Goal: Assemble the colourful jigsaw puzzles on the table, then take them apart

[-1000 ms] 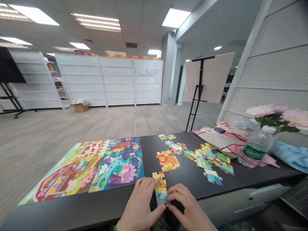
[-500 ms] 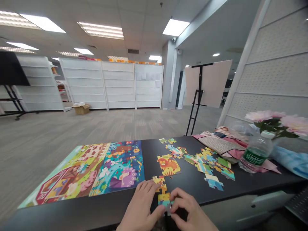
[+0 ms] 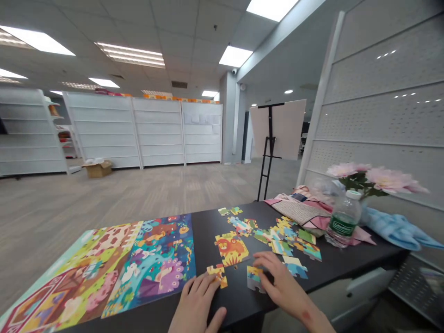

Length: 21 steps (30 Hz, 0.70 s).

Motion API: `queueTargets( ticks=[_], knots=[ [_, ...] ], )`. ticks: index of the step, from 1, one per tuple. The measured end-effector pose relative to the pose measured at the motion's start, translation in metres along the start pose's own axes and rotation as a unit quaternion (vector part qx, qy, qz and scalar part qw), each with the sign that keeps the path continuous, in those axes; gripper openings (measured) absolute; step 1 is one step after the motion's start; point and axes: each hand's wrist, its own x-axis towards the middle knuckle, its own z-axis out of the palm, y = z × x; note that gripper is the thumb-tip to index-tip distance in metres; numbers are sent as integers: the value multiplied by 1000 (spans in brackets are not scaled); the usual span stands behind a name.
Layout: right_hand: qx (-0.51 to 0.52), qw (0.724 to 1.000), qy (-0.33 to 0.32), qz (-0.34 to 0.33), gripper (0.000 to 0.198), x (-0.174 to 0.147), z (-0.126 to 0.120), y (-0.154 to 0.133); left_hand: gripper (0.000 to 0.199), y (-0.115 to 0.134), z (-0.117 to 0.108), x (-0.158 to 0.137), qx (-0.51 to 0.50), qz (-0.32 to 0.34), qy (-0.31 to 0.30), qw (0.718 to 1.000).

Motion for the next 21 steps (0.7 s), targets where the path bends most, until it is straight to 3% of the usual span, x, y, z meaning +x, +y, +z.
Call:
queueTargets(
  ticks=[5,8,12,15,18,21],
  knots=[
    [-20,992,-121,-16,51,45,14,-19,49,10,-22,10,6,-10,-53,999],
    [-35,985,-170,-2,54,50,18,-20,44,11,-37,18,9,-18,-59,998],
    [-46,987,-155,9,52,36,10,-9,44,0,-47,39,33,-23,-40,998],
    [-56,993,-101,6,45,37,1,9,35,-14,-49,62,53,0,-23,998],
    [-101,993,-26,56,38,65,-5,36,23,-27,-46,80,48,30,-6,998],
    [-135,985,-35,105,29,107,-9,67,21,-37,-40,85,23,60,16,998]
  ],
)
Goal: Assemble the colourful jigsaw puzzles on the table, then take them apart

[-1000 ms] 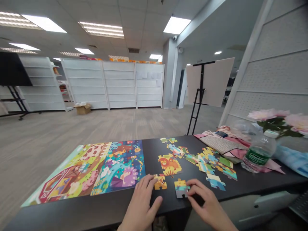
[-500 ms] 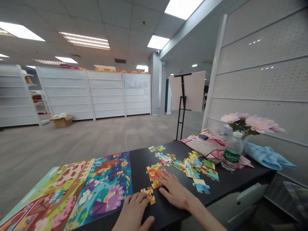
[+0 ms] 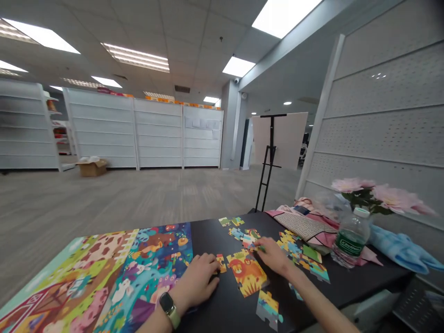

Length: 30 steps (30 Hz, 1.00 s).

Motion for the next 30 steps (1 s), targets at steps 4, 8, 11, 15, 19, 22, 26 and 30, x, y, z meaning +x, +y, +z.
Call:
queueTargets(
  ticks=[4,8,11,15,19,22,26,30],
  knots=[
    [3,998,-58,-6,24,46,1,17,18,-10,2,-5,-1,10,12,1000],
    [5,996,-86,-20,27,57,4,17,21,-7,0,-5,-9,21,24,999],
    [2,996,-88,-28,32,55,5,13,43,8,7,-2,-46,89,33,994],
    [-10,996,-86,-29,47,56,3,8,43,22,20,-2,-76,146,9,986],
    [-33,996,-75,-22,60,60,-7,6,46,3,13,-7,-68,125,21,990],
    [-43,997,-67,-11,66,59,-17,9,45,-23,0,-10,-49,52,45,996],
    [-37,998,-45,26,55,54,-33,16,53,-44,-2,-7,-47,-28,55,997],
    [4,998,-19,55,36,44,-42,3,47,-44,5,0,-47,-28,41,998]
  ],
)
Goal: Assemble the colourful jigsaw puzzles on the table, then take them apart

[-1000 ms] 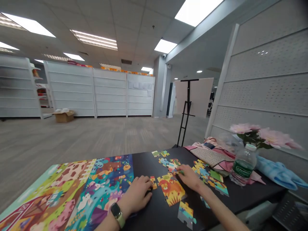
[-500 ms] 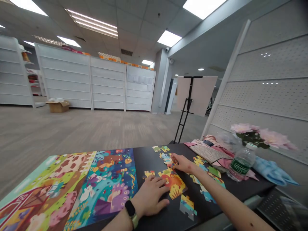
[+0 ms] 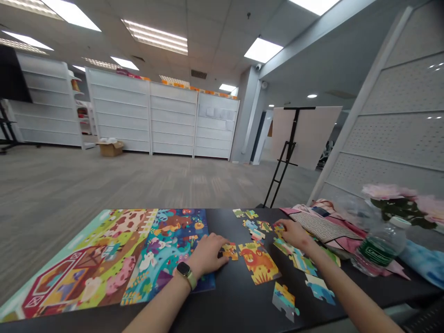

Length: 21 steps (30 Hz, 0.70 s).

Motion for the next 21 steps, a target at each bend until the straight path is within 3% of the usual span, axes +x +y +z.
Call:
queueTargets(
  ticks=[2,9,21],
  knots=[
    [41,999,-18,-9,34,-10,10,-19,42,1,0,2,4,3,-5,1000],
    [155,980,-99,-78,36,-25,83,-97,36,-4,-15,-4,27,0,-16,999],
    [87,987,-92,-104,38,-22,89,-113,40,-8,-19,-2,23,4,-33,999]
  ],
)
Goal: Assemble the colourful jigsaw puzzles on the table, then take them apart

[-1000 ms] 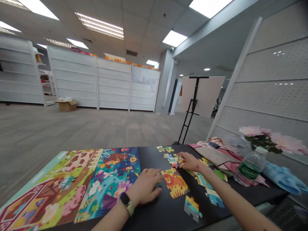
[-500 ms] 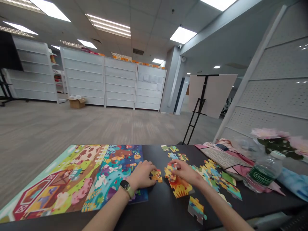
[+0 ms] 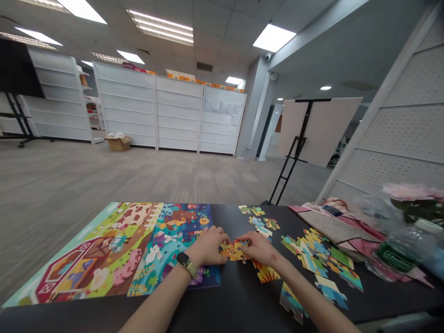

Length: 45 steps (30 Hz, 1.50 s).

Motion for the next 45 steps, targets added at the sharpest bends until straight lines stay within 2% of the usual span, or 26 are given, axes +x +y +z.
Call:
queueTargets(
  ticks=[3,6,13,17,20,24,26,30,35,40,42,45],
  knots=[
    [-25,999,20,-14,28,-3,1,-5,41,0,-1,-2,-25,63,-18,998],
    [-34,998,39,-29,30,-11,-2,-2,39,1,1,-4,-41,102,-28,994],
    [-57,995,60,-54,39,-47,-3,46,44,6,8,-1,-33,79,-9,996],
    [-44,993,92,-63,36,-52,-8,73,40,8,9,2,-50,68,-9,996],
    [-15,987,140,-76,33,-51,-9,81,37,7,10,2,-54,70,-15,996],
    [6,963,254,-94,31,-56,-10,79,40,7,14,1,-60,65,-11,996],
    [1,953,290,-87,31,-61,-12,76,40,9,19,1,-64,60,1,996],
    [-26,957,282,-71,27,-65,-11,73,35,15,33,6,-38,48,35,998],
    [-50,965,248,-67,30,-63,-3,71,38,14,50,13,-14,32,60,998],
    [-58,970,231,-52,28,-67,-2,68,38,5,55,10,-1,22,72,997],
    [-56,971,231,-35,25,-68,-10,77,39,2,53,7,19,6,72,997],
    [-57,971,230,21,35,-69,-39,115,40,1,50,6,39,-16,62,997]
  ],
)
